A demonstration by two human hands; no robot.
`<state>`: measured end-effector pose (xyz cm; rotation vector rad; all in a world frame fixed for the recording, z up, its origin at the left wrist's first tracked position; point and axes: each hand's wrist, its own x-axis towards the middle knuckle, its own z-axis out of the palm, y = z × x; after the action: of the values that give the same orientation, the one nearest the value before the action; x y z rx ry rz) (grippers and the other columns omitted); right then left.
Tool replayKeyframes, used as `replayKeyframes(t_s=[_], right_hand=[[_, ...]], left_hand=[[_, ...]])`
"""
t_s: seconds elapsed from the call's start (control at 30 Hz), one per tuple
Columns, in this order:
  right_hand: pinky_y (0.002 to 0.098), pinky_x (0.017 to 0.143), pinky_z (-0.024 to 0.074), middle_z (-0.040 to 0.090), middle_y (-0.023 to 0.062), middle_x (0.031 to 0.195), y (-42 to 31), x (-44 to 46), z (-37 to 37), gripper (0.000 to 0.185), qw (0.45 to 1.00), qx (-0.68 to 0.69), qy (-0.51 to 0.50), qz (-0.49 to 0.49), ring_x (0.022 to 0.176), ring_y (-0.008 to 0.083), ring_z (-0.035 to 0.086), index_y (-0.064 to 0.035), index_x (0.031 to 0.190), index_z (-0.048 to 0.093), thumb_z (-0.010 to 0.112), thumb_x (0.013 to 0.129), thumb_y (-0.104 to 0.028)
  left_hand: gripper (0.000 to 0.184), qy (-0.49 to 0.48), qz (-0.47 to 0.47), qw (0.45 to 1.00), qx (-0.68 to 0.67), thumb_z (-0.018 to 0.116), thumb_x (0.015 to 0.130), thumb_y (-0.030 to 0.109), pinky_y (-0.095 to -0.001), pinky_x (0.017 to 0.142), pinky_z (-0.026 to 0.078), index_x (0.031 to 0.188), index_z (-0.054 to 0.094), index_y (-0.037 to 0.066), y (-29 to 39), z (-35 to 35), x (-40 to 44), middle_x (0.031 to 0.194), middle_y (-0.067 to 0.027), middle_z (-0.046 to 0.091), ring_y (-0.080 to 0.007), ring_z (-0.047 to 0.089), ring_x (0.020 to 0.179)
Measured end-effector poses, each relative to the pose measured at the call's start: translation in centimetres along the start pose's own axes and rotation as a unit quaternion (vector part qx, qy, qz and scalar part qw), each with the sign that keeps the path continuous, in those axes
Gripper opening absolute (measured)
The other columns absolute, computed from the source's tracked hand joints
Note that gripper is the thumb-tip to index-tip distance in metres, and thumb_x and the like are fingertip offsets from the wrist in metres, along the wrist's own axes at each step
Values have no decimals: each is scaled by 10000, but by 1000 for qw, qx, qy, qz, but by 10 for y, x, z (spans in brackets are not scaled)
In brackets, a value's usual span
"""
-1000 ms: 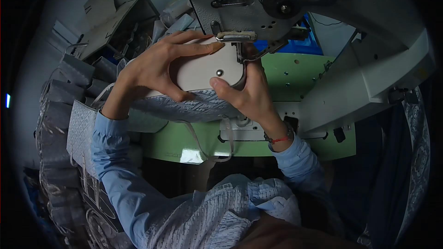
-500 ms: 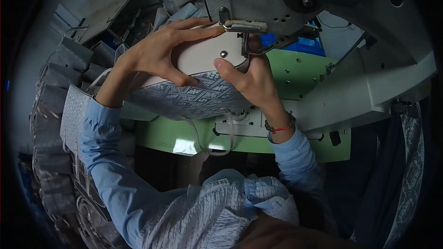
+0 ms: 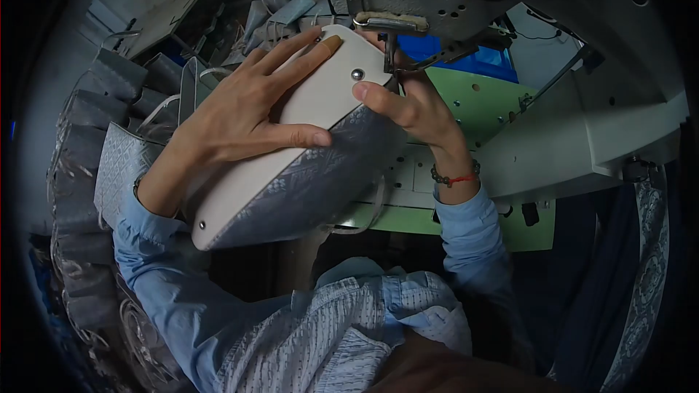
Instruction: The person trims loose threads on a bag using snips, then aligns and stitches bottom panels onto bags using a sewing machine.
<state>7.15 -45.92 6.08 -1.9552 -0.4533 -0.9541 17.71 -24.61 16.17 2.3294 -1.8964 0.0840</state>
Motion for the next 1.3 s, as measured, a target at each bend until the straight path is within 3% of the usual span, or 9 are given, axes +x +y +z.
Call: replayKeyframes(t_s=[0.13,0.3,0.57,0.8,0.93,0.97,1.0,1.1,1.3], right_hand=[[388,788,494,598,142,866,-8,-1,-3,285,995,73,-34,54,803,282,601,-153,1125,613,665,854,-225],[329,901,437,599,166,1036,-30,1,-6,687,947,237,-10,215,955,196,558,78,1343,438,618,829,-343],[384,977,390,527,197,1185,-48,-30,26,653,952,225,109,174,1071,268,511,78,1425,304,493,918,-286],[431,1077,314,348,227,1433,-46,-53,40,633,950,223,170,134,1290,321,382,54,1474,223,401,965,-277],[416,1126,281,291,166,1514,-20,-64,26,625,926,242,206,203,1374,295,318,-24,1505,220,383,984,-329],[412,1138,272,277,151,1534,-14,-61,28,623,920,257,204,214,1395,288,302,-44,1513,220,379,989,-342],[408,1150,264,262,136,1554,-3,-59,31,622,916,275,193,219,1416,281,286,-63,1520,219,374,993,-354],[411,1111,328,309,142,1523,-23,-42,47,623,921,271,148,238,1363,303,362,-64,1511,236,378,990,-376],[400,1103,329,318,145,1515,-23,-46,64,630,934,260,96,226,1350,293,373,-66,1514,232,375,989,-384]], left_hand=[[1088,23,-8,1000,-1,569,700,826,-538,1051,408,1502,331,130,10,2,-8,1482,-214,364,-463,462,1253],[1053,44,-29,998,-42,597,725,784,-506,960,484,1494,343,111,21,9,-14,1433,-221,387,-452,544,1162],[991,107,-106,987,-60,680,737,690,-481,888,526,1462,396,78,55,15,-21,1366,-248,400,-446,616,1042],[995,232,-122,912,-315,667,742,697,-459,970,469,1453,414,48,78,47,-55,1480,-237,251,-398,432,1308],[1257,305,29,785,-538,672,571,838,-480,1167,143,1484,356,32,58,113,-107,1562,-200,234,-327,145,1469],[1286,276,-30,726,-629,677,557,838,-500,1171,99,1498,321,36,79,112,-120,1571,-197,224,-327,98,1481],[1300,289,68,795,-528,672,545,845,-519,1169,82,1503,313,43,70,142,-129,1574,-200,224,-342,75,1485],[1312,363,135,742,-547,777,544,741,-614,1137,67,1506,270,6,104,157,-135,1580,-228,171,-414,17,1479],[1449,367,46,758,-537,950,466,470,-620,1147,124,1549,76,65,126,186,-153,1593,-221,82,-421,62,1471]])
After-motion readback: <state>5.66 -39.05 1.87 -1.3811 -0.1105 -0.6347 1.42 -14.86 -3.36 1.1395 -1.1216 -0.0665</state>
